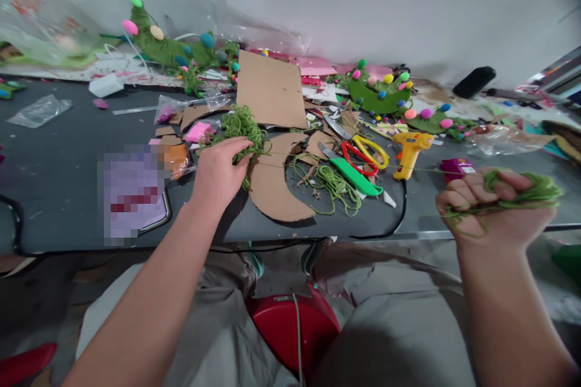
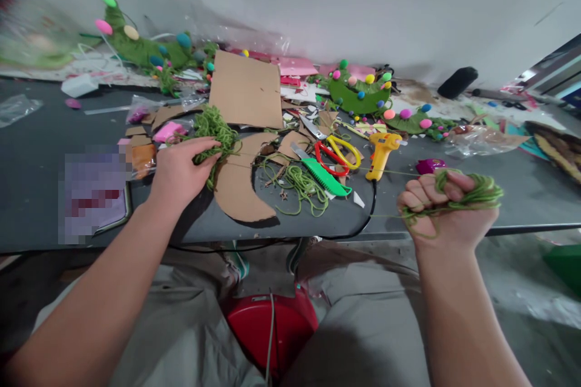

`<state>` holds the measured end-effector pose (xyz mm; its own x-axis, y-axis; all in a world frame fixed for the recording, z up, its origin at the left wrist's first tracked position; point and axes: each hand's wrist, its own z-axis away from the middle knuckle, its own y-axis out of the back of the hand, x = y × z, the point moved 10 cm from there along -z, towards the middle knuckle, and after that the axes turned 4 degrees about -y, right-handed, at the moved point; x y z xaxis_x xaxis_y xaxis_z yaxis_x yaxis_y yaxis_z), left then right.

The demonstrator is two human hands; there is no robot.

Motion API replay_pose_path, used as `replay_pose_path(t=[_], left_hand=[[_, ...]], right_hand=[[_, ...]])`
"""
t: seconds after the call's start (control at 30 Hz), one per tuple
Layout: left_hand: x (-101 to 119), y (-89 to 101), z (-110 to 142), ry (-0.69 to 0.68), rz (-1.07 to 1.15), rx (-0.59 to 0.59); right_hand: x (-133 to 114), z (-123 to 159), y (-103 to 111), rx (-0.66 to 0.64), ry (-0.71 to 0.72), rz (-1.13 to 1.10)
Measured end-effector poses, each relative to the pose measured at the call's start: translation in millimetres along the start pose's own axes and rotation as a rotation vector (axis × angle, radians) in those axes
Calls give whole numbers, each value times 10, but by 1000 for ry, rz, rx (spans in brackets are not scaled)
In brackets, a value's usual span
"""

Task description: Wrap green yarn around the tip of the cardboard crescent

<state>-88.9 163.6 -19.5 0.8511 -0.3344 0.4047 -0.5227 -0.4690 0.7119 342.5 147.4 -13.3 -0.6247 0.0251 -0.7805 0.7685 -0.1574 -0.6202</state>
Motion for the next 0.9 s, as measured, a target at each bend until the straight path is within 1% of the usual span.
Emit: replay_pose_path(t=[0.13, 0.37, 0.67, 0.77, 0.9], left_hand=[[-3, -1, -9, 4, 3, -7], [4, -20, -2, 0, -6, -26], [-9, -30, 1, 4, -6, -36], [-2, -39, -3, 13, -23, -50], [7, -39, -6, 4, -23, -44]], right_hand=[[-84, -17, 74, 17, 28, -64], [-195, -90, 284, 68, 62, -167], [-367, -98, 406, 108, 156, -187], [-389, -83, 441, 141, 161, -269], [-402, -36, 419, 172, 133, -338]])
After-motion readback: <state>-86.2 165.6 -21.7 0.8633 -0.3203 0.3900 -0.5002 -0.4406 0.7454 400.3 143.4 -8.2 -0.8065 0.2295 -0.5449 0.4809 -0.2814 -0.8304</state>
